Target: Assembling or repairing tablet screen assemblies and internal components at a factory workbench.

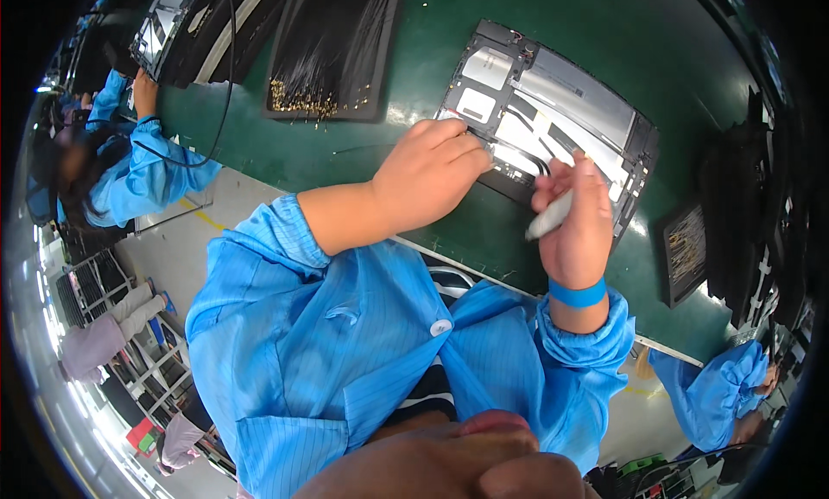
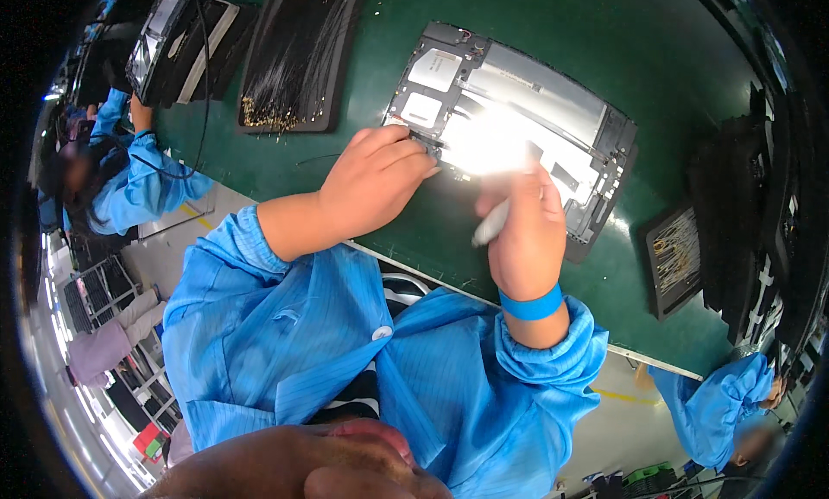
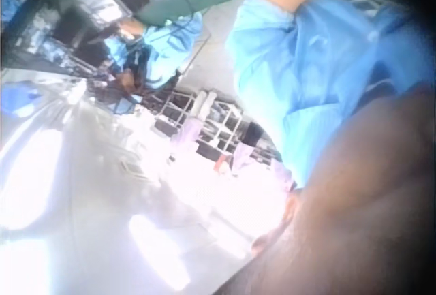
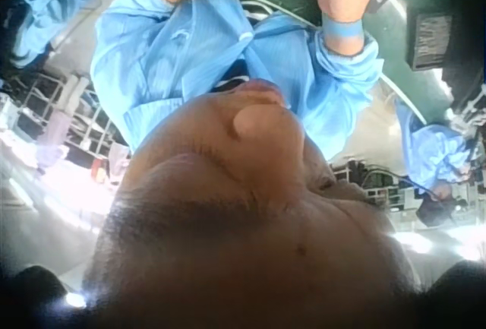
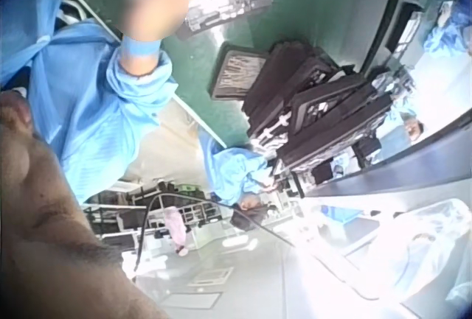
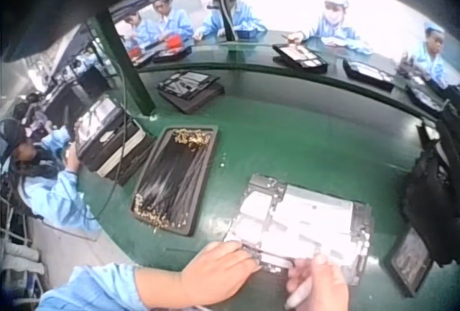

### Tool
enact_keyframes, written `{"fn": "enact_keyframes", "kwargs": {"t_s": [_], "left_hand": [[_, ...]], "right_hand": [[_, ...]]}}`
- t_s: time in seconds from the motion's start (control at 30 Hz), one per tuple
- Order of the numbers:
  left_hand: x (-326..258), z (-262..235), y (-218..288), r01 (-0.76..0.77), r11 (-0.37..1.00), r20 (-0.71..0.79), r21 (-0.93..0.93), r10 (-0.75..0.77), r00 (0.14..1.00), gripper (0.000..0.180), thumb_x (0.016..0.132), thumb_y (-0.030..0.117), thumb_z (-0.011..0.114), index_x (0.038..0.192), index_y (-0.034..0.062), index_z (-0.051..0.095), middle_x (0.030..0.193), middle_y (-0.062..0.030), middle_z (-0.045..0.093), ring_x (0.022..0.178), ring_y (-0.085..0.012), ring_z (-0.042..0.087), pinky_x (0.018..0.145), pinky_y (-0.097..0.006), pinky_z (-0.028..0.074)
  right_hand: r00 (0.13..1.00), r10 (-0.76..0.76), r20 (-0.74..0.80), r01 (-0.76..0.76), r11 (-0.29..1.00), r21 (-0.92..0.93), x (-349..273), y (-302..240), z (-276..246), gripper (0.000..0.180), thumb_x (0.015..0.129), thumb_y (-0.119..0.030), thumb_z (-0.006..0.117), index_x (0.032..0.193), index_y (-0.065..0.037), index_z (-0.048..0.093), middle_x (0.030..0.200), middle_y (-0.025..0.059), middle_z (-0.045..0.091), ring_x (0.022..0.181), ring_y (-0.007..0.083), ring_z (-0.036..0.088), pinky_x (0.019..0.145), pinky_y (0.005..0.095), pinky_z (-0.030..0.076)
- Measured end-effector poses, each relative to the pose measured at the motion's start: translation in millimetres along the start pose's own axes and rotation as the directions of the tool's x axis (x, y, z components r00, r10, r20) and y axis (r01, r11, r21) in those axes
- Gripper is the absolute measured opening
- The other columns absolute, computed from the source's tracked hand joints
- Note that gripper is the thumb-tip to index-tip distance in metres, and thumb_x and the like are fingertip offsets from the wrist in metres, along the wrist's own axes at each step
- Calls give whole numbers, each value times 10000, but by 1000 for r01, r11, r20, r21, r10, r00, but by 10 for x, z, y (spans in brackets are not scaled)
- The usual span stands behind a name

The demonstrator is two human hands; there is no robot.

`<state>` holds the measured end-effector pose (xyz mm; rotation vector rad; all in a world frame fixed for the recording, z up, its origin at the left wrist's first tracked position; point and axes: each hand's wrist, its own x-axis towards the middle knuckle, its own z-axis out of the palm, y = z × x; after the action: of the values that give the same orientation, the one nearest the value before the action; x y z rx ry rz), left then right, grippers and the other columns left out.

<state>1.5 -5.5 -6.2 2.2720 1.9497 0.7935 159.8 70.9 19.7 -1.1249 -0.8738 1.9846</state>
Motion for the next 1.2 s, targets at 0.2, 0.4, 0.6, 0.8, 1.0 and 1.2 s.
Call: {"fn": "enact_keyframes", "kwargs": {"t_s": [0.2,0.4,0.6,0.8,1.0,1.2], "left_hand": [[14,-34,34,25,1000,94,-10,-24,995,196,632,64,576,826,80,557,837,-27,543,848,-206,480,709,-318,371],[44,-25,35,-15,999,52,49,12,999,137,638,105,492,767,85,536,730,-14,507,772,-171,470,662,-295,353],[64,-48,35,-27,997,94,72,20,995,136,646,114,482,768,83,531,735,-15,511,766,-165,469,662,-287,352],[78,-54,63,-13,998,110,60,6,994,138,648,110,477,769,84,537,741,-20,516,773,-169,469,665,-286,353],[72,-137,78,6,998,12,57,-6,1000,145,687,157,500,787,66,551,763,-33,523,751,-203,481,667,-317,368],[-174,-339,126,703,-486,798,-519,-570,196,291,792,283,528,895,12,502,756,-51,536,616,-157,524,542,-274,424]], "right_hand": [[791,-607,-79,507,723,-470,141,276,19,305,879,-266,351,955,10,456,743,53,517,658,94,476,592,226,390],[777,-629,12,560,684,-467,132,381,-22,219,871,-186,364,930,8,446,707,27,478,622,78,431,564,210,373],[766,-639,75,601,669,-438,173,385,-23,222,871,-192,358,890,4,461,668,22,468,600,73,423,540,202,365],[713,-618,332,654,413,-634,134,244,44,275,872,-251,346,878,-3,466,811,148,575,693,210,553,649,301,436],[663,-401,632,723,122,-680,154,70,249,110,757,-146,495,740,-45,534,749,105,536,593,306,513,533,374,415],[917,-386,103,387,793,-471,351,146,27,402,874,-338,312,947,53,371,708,142,551,500,156,514,477,241,419]]}}
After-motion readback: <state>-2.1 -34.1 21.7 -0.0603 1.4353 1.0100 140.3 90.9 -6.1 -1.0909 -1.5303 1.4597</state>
